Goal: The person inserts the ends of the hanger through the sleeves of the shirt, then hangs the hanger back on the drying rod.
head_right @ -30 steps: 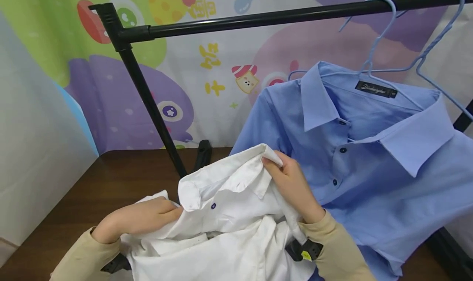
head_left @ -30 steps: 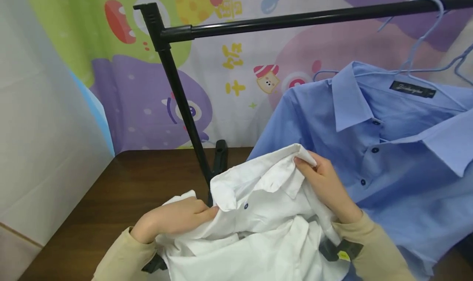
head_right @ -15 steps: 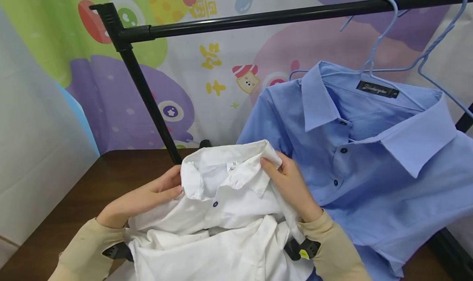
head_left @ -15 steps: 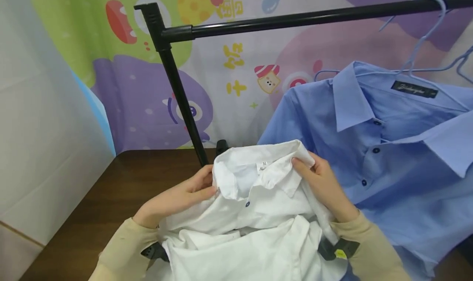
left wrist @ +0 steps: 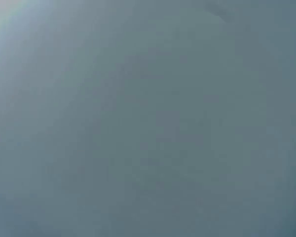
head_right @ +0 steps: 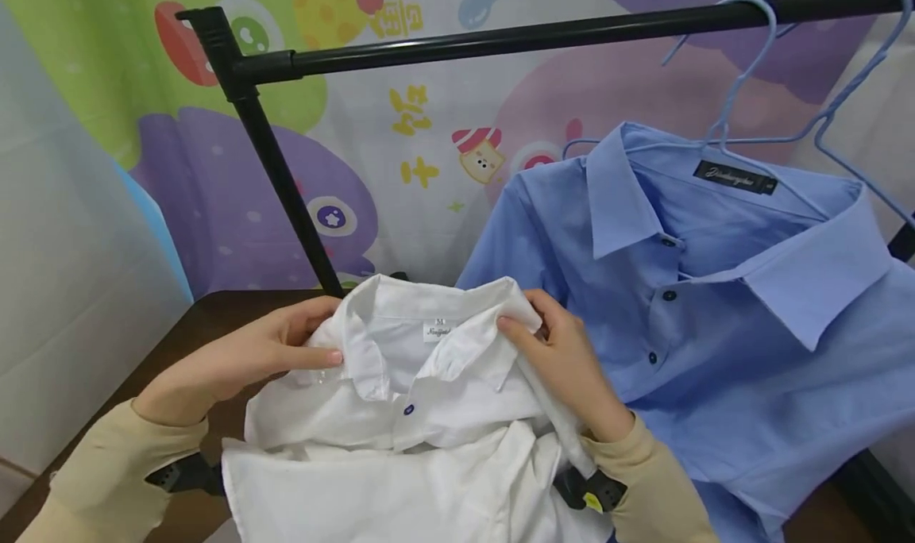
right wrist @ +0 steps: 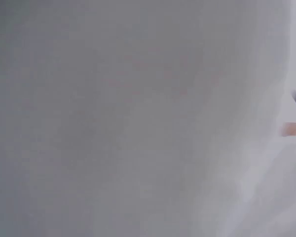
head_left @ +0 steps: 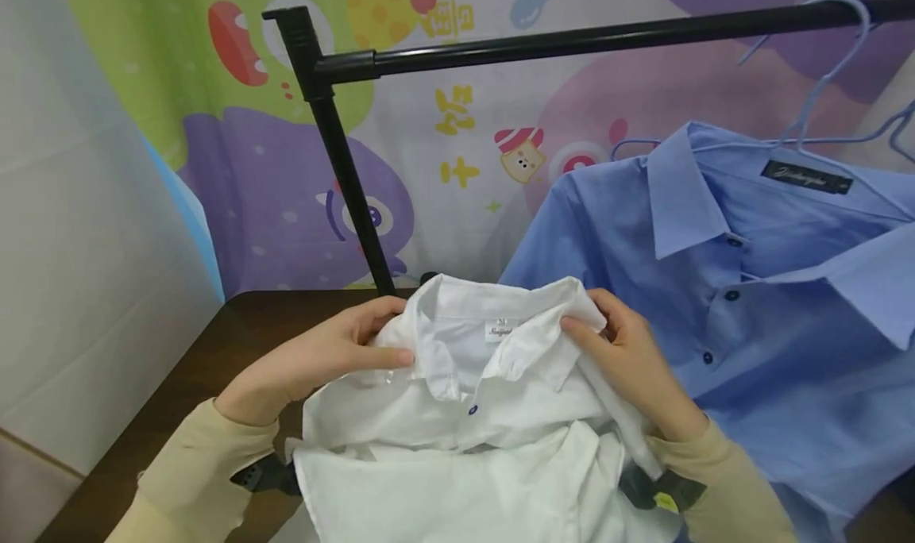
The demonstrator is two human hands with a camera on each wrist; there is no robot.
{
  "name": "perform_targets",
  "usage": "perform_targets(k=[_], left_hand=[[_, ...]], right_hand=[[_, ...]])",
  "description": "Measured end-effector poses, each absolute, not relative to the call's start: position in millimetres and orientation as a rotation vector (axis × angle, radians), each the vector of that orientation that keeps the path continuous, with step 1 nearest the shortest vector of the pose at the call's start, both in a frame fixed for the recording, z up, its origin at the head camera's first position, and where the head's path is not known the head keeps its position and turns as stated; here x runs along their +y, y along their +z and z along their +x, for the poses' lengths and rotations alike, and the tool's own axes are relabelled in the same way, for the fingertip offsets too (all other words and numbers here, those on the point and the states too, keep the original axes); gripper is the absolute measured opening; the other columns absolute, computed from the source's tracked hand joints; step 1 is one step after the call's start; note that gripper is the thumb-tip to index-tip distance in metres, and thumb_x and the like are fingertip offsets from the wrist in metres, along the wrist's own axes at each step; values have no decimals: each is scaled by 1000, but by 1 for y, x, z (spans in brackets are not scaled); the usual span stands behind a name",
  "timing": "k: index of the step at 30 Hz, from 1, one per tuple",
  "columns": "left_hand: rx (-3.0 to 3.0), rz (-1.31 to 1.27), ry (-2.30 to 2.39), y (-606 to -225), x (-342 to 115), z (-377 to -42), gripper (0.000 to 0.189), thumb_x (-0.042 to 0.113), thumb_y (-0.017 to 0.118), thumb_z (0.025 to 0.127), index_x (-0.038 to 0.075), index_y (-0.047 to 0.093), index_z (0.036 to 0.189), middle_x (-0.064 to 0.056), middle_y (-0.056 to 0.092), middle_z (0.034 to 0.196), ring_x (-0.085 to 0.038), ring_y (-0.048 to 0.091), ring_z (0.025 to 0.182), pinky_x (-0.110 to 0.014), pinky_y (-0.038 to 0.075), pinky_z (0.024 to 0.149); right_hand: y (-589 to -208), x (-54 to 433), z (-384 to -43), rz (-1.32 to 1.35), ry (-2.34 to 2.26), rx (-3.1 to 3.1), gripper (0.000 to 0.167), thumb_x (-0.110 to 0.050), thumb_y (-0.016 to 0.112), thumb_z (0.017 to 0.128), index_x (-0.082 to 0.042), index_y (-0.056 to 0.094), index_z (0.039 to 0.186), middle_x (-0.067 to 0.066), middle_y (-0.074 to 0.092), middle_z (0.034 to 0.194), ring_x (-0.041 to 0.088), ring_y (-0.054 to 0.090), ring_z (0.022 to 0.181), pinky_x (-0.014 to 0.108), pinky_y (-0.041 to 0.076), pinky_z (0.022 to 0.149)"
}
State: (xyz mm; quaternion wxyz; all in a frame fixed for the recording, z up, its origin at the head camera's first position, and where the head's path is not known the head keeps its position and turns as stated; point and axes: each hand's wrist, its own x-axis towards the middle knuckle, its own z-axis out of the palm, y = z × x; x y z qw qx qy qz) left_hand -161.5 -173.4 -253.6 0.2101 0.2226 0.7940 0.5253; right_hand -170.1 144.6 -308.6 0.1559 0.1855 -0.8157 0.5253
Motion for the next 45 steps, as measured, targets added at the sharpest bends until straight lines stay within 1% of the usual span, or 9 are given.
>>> perform_targets(k=[8,13,20,25,34,37,40,42,45], left_hand=[[2272,693,1095,-213,-180,-155,47,30,60,88,13,40,127,-6,59,113,-20,57,102,-36,43,87],[2339,684,1047,-207,-172,-159,55,34,61,86,15,37,131,-4,61,107,-17,58,99,-36,42,88],[2486,705,1365,-231,-151,-169,50,19,68,82,15,47,126,-7,61,99,-20,58,84,-32,47,73],[2519,629,1596,-255,-142,-175,50,17,71,79,14,52,125,-6,58,111,-16,55,91,-30,46,78],[2299,674,2094,-294,-142,-186,30,0,67,78,6,58,106,2,60,93,-13,56,83,-24,46,72],[2332,634,2109,-301,-140,-189,24,-2,65,79,4,57,101,4,59,90,-12,55,83,-23,45,73],[2377,551,2085,-306,-136,-190,21,-3,61,80,0,53,99,2,57,91,-11,53,84,-22,44,75],[2414,501,2052,-309,-135,-190,21,-2,59,82,-2,51,101,0,55,94,-10,53,84,-22,43,75],[2394,469,2025,-313,-133,-192,22,0,56,86,-2,47,106,-7,54,99,-11,53,82,-22,44,72]], right_hand=[[-298,146,-161,569,1499,-2273,20,-13,61,87,-7,59,106,-5,58,89,6,56,68,19,46,59],[-295,147,-161,560,1486,-2248,18,-9,61,86,-6,60,104,-10,57,88,6,55,66,19,45,58],[-297,152,-163,521,1506,-2232,18,-13,56,91,-5,60,106,-5,60,86,5,56,67,20,46,57],[-301,153,-166,517,1476,-2235,20,-13,51,93,-2,60,107,-13,59,84,4,55,69,18,45,59],[-306,150,-174,578,1541,-2236,26,-12,49,94,-5,52,119,-12,61,82,5,57,64,21,45,56],[-310,150,-177,712,1522,-2221,38,-2,55,89,-5,47,126,-11,61,99,3,58,79,17,46,66],[-314,151,-178,940,1449,-2228,58,6,61,82,-7,40,134,0,52,124,3,51,105,15,40,87],[-316,151,-179,1072,1380,-2235,66,7,64,78,-8,37,137,7,44,131,6,43,117,15,33,96],[-318,151,-180,1170,1357,-2224,66,7,67,76,-6,40,135,7,41,134,10,36,124,18,29,102]])
